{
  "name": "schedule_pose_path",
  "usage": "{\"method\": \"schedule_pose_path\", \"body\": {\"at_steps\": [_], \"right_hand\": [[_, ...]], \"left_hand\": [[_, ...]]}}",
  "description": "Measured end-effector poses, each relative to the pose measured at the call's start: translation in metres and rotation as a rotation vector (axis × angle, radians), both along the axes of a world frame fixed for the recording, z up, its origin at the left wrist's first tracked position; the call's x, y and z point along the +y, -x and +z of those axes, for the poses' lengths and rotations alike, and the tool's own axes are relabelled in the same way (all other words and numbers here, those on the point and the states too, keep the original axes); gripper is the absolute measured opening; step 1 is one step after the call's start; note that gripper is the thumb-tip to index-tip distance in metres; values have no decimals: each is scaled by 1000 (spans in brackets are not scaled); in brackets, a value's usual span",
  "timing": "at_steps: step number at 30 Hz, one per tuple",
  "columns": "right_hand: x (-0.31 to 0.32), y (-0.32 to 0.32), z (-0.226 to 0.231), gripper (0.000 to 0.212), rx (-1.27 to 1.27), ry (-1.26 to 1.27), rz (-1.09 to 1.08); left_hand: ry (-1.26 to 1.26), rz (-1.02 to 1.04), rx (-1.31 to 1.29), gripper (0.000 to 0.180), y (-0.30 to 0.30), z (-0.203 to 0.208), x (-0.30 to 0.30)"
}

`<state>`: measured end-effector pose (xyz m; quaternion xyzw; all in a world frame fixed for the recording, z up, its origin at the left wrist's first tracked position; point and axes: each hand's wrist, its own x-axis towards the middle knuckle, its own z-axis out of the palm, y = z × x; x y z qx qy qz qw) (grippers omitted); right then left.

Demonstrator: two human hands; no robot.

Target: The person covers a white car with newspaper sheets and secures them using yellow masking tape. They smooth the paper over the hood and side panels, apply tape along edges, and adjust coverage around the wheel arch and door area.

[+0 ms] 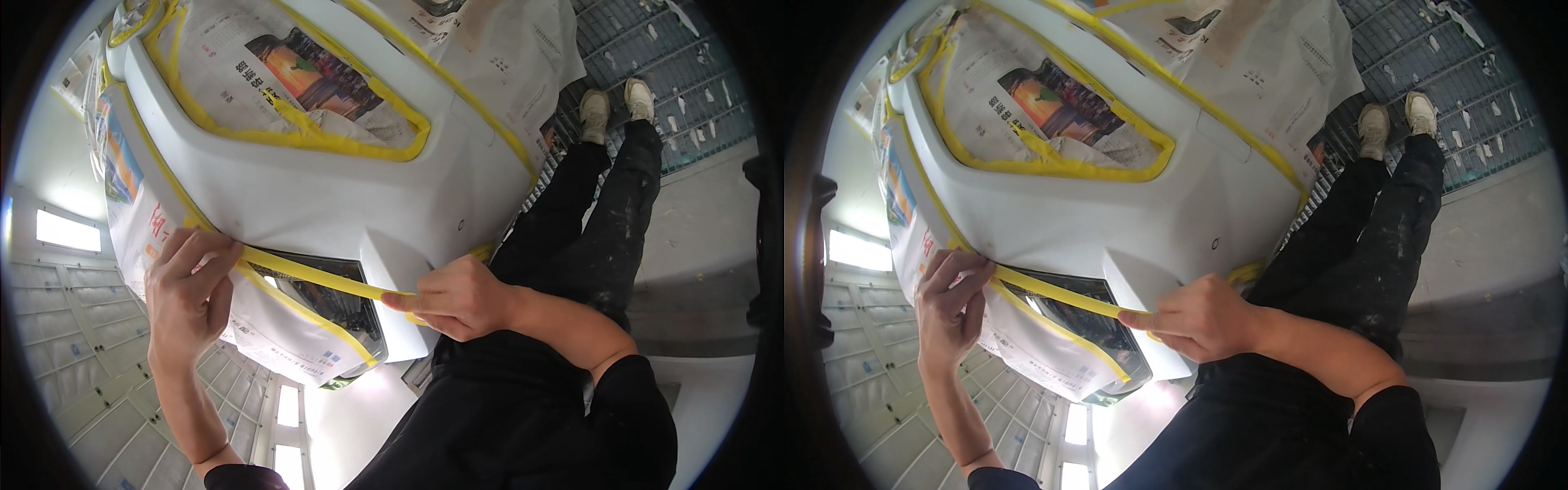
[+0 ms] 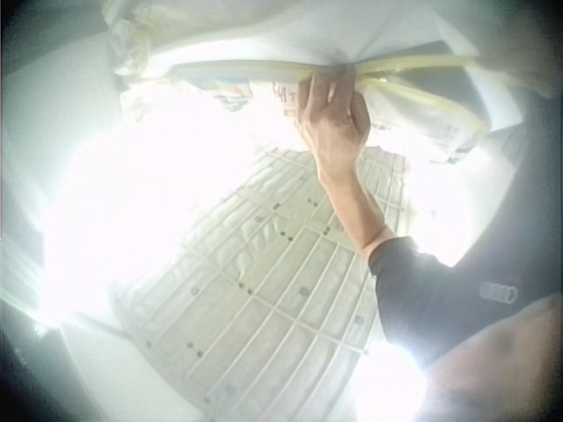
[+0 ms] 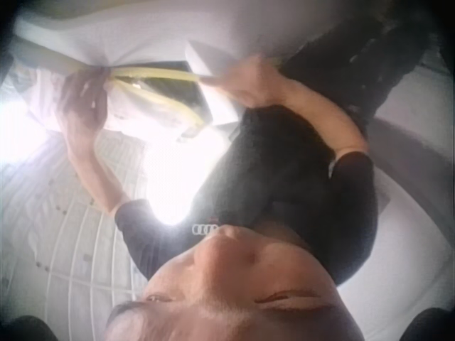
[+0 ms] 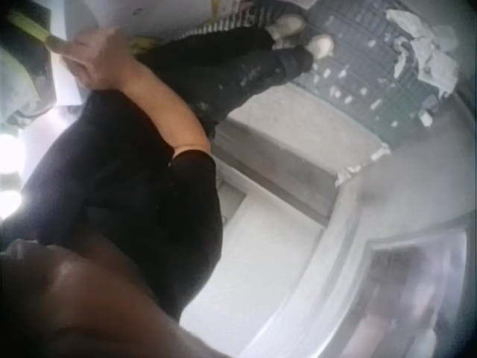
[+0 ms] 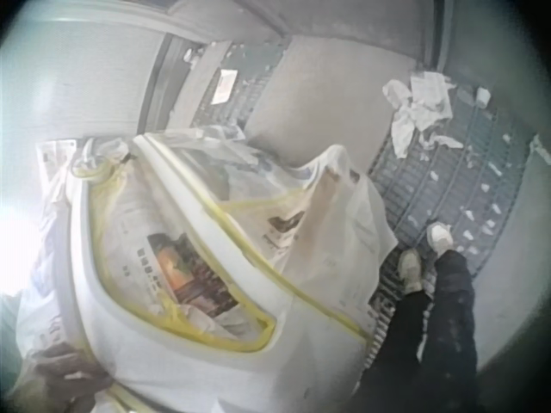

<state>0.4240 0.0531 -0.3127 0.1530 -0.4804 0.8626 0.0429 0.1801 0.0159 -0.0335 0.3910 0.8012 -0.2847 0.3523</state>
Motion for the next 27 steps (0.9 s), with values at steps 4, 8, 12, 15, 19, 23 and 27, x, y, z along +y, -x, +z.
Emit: {"method": "schedule_pose_path", "body": {"at_steps": [4, 8, 12, 15, 19, 23, 27], "right_hand": [[-18, 8, -8, 41, -176, 204, 173], [-35, 17, -19, 37, -179, 274, 225], [-39, 19, -23, 35, -176, 327, 213], [-37, 19, -22, 36, -212, 295, 279], [-36, 19, -21, 37, -221, 314, 288], [-36, 19, -21, 37, -264, 345, 355], [-33, 21, -19, 36, -298, 396, 377]], "left_hand": [[18, 88, 31, 34, -4, -1, 1], [52, 88, 89, 28, -7, -3, 1], [8, 119, 69, 26, -8, -7, 1], [13, 112, 18, 24, -14, -12, 0], [45, 86, 5, 27, -28, -20, -5], [90, 49, 5, 32, -35, -19, -8], [115, 78, -31, 36, -40, -19, -10]]}}
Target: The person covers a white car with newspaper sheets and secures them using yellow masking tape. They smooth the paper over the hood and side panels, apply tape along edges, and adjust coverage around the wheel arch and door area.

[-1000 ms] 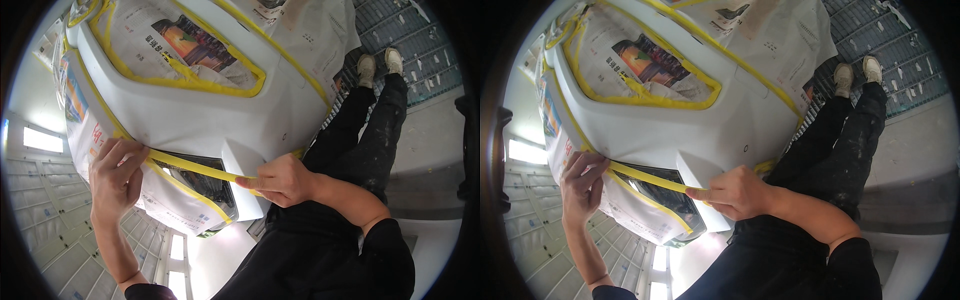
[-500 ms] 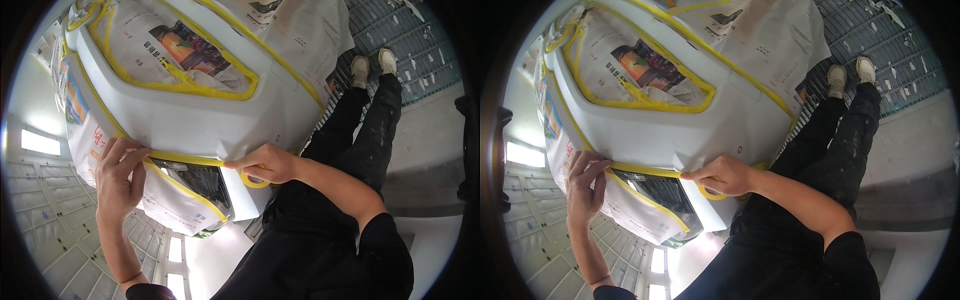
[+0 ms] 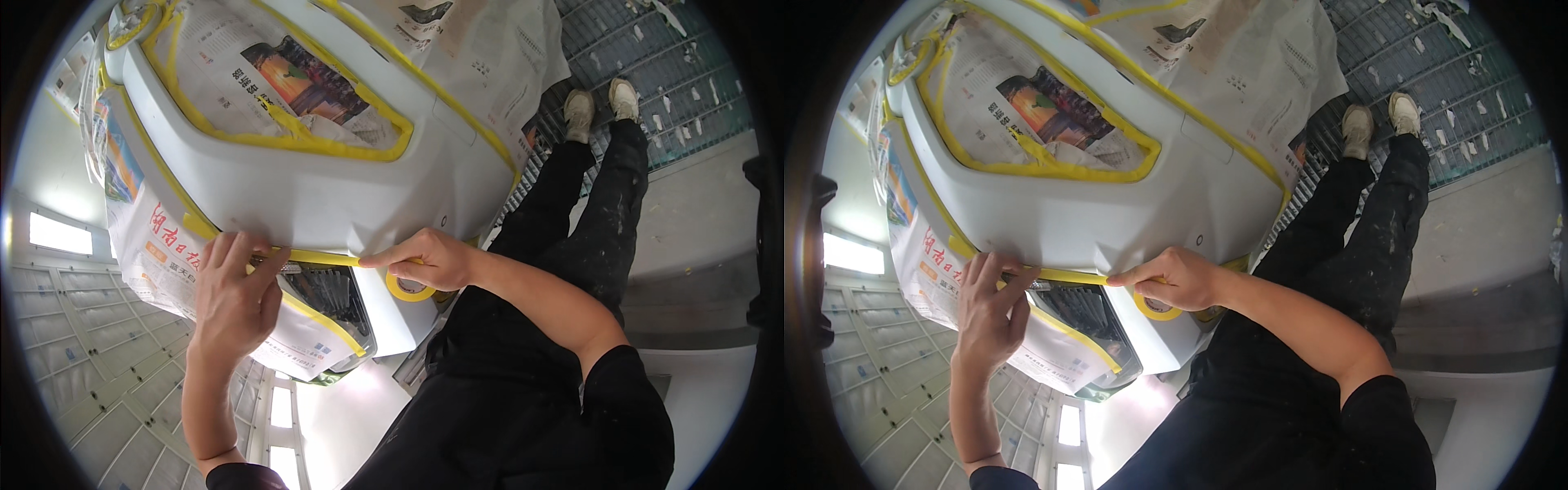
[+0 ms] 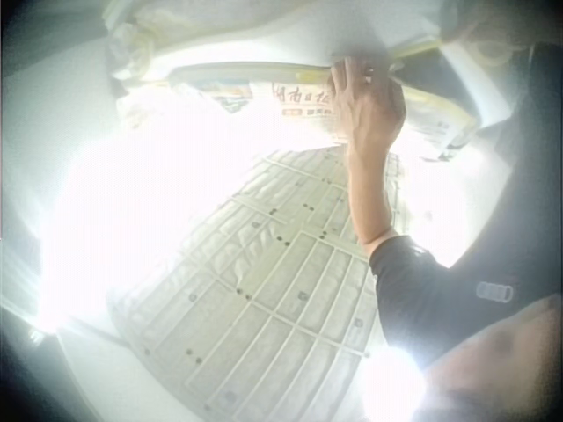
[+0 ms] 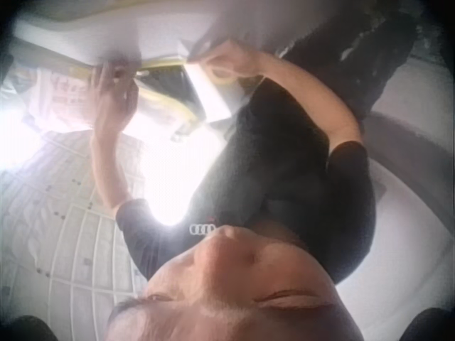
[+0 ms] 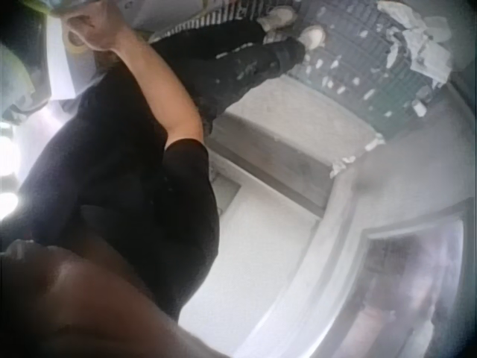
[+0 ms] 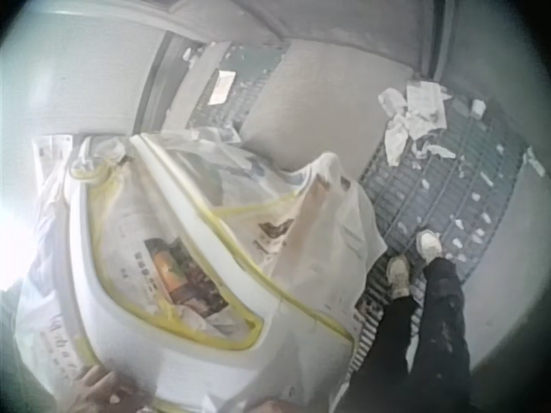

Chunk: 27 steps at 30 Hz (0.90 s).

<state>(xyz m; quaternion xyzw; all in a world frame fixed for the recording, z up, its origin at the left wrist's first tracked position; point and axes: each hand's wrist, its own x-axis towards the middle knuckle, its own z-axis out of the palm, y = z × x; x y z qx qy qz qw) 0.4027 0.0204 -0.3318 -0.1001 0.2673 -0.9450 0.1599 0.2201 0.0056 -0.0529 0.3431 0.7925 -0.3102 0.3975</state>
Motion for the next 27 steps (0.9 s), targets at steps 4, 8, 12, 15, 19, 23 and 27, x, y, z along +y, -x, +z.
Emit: {"method": "schedule_pose_path", "body": {"at_steps": [4, 8, 12, 15, 19, 23, 27], "right_hand": [[8, 3, 2, 36, -28, 8, 72], [16, 4, 6, 36, -61, 11, 118], [17, 4, 9, 36, -66, -36, 135], [14, 3, 10, 37, -53, -55, 70], [9, 2, 11, 38, -51, -36, 25], [9, -2, 13, 39, -42, -90, -24], [15, -4, 17, 39, -25, -178, 3]], "left_hand": [[-25, -22, -82, 38, -14, -8, -2], [22, -30, -131, 49, -32, -19, -3], [32, -22, -174, 46, -29, -22, -6], [41, -32, -76, 34, -4, -8, -6], [-39, -114, 1, 26, 36, 14, 1], [-78, -149, 110, 17, 41, 16, 4], [-136, -103, -22, 35, 11, 4, -3]]}}
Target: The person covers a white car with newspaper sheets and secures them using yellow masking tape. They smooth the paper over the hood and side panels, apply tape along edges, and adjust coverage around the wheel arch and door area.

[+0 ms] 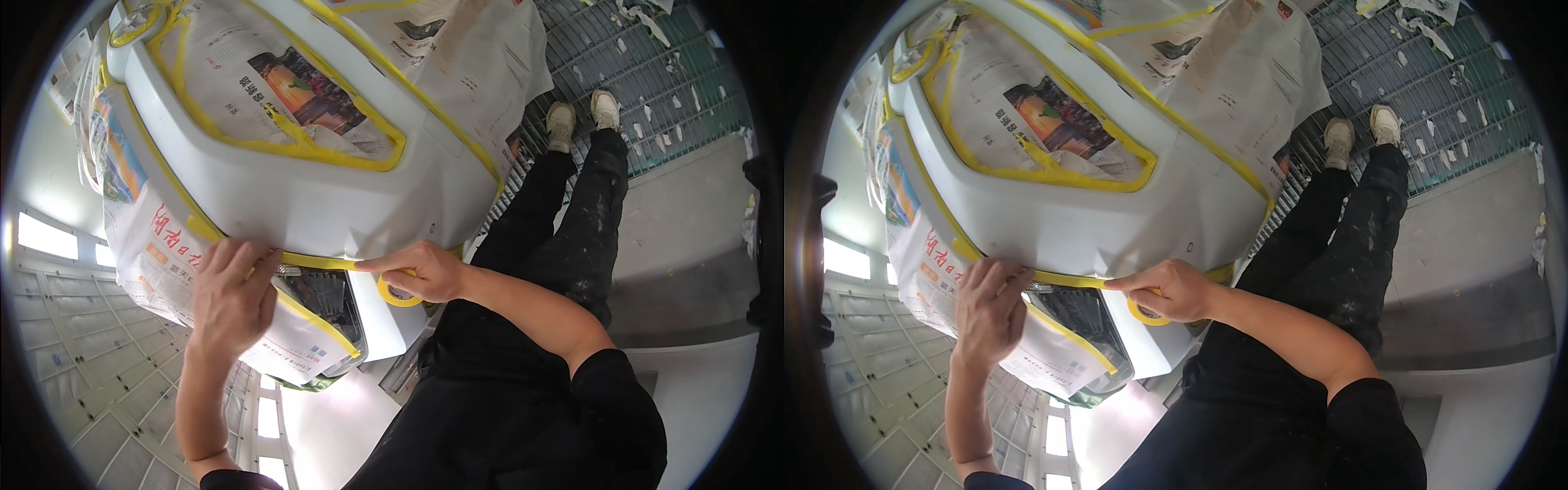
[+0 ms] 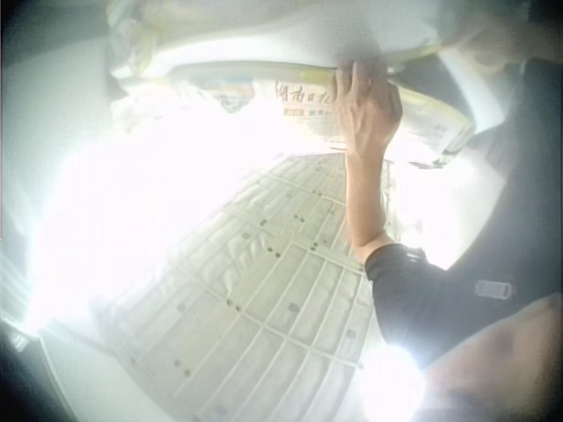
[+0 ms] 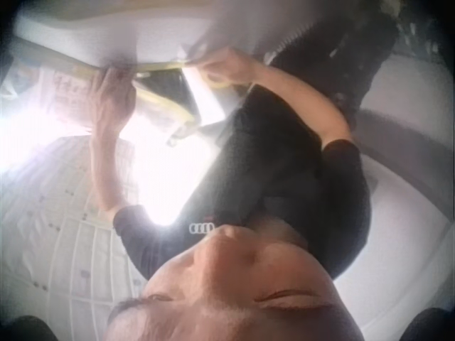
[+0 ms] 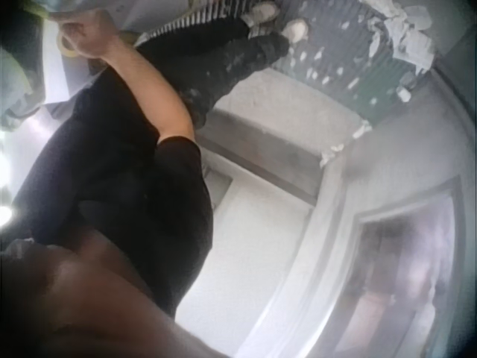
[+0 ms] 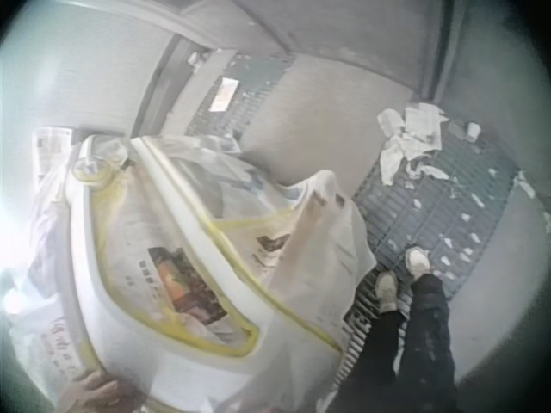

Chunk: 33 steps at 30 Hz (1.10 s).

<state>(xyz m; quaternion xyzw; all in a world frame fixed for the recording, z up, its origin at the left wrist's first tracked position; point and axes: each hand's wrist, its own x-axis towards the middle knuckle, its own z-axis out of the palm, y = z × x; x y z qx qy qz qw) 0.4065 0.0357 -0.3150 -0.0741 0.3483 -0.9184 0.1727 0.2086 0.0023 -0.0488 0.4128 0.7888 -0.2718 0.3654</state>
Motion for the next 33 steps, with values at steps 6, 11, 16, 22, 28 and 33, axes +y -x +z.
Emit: {"method": "schedule_pose_path", "body": {"at_steps": [6, 11, 16, 22, 28, 33], "right_hand": [[27, 0, -3, 39, 85, -42, -146], [33, 1, -10, 39, 113, -131, -119], [7, 1, -6, 37, 74, -67, -126], [-5, 0, -5, 35, 45, -68, -82], [3, 3, -2, 34, 14, -79, -79], [5, 2, -3, 34, 11, -74, -104]], "left_hand": [[13, 19, -6, 38, -13, 0, -8], [18, 31, 6, 37, -13, 0, -5], [36, 54, 19, 35, -16, -5, -3], [112, 81, 25, 38, -22, -9, -2], [142, 29, -84, 47, -37, -17, -4], [204, 9, -93, 52, -46, -22, -3]]}}
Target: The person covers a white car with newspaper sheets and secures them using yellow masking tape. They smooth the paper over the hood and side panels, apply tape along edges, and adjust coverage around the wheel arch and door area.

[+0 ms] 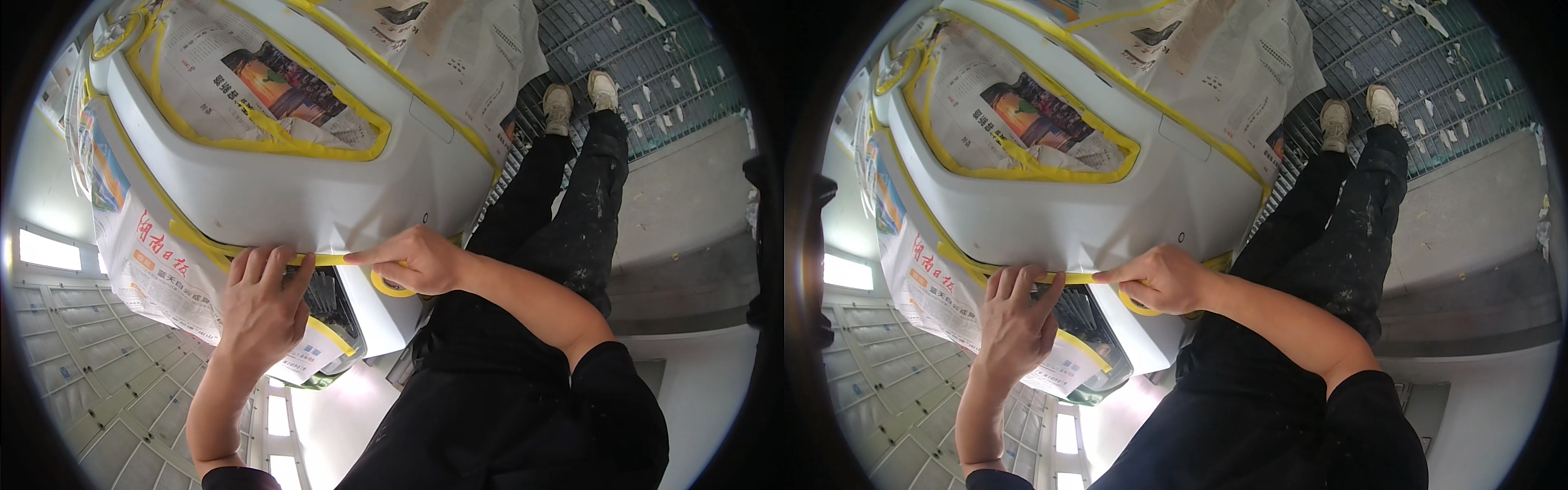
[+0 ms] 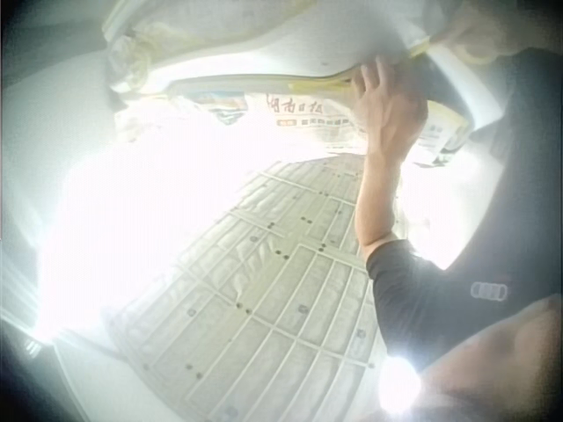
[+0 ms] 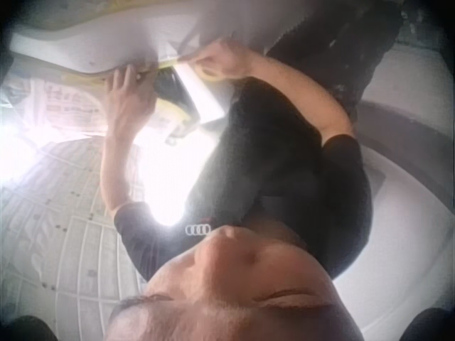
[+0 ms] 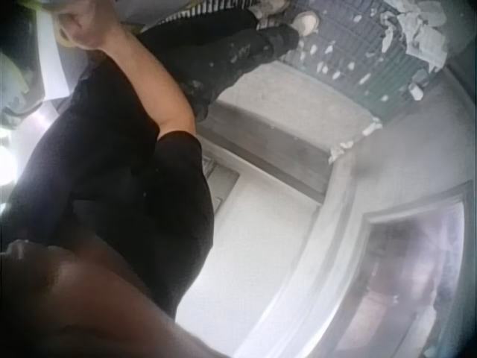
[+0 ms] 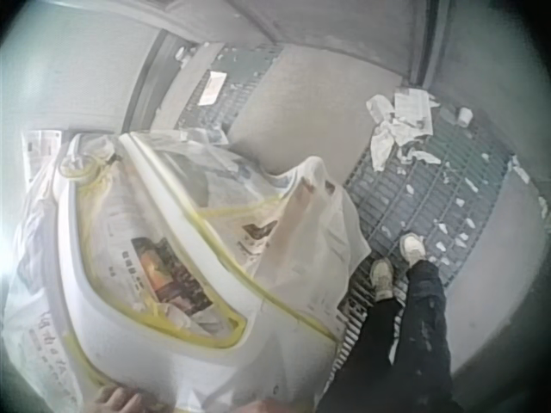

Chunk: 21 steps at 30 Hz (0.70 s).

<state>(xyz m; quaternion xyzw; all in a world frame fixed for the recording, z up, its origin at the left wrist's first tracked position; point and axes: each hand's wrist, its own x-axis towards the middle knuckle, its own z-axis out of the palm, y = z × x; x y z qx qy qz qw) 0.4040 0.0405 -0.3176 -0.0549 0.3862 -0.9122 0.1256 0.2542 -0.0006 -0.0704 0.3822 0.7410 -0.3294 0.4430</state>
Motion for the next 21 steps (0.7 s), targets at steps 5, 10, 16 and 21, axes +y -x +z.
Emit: {"method": "schedule_pose_path", "body": {"at_steps": [5, 10, 16, 21], "right_hand": [[-5, 0, 2, 36, 11, -17, 22], [-5, -4, 8, 39, -26, -22, 7], [0, -11, 10, 55, 24, -75, 6], [2, -17, 13, 55, -12, -83, 14]], "left_hand": [[11, 6, 10, 54, -12, -7, -1], [-7, -30, -21, 56, -16, -14, -7], [3, 26, 31, 45, -4, -19, 1], [-59, 36, 156, 40, 11, -11, 9]]}}
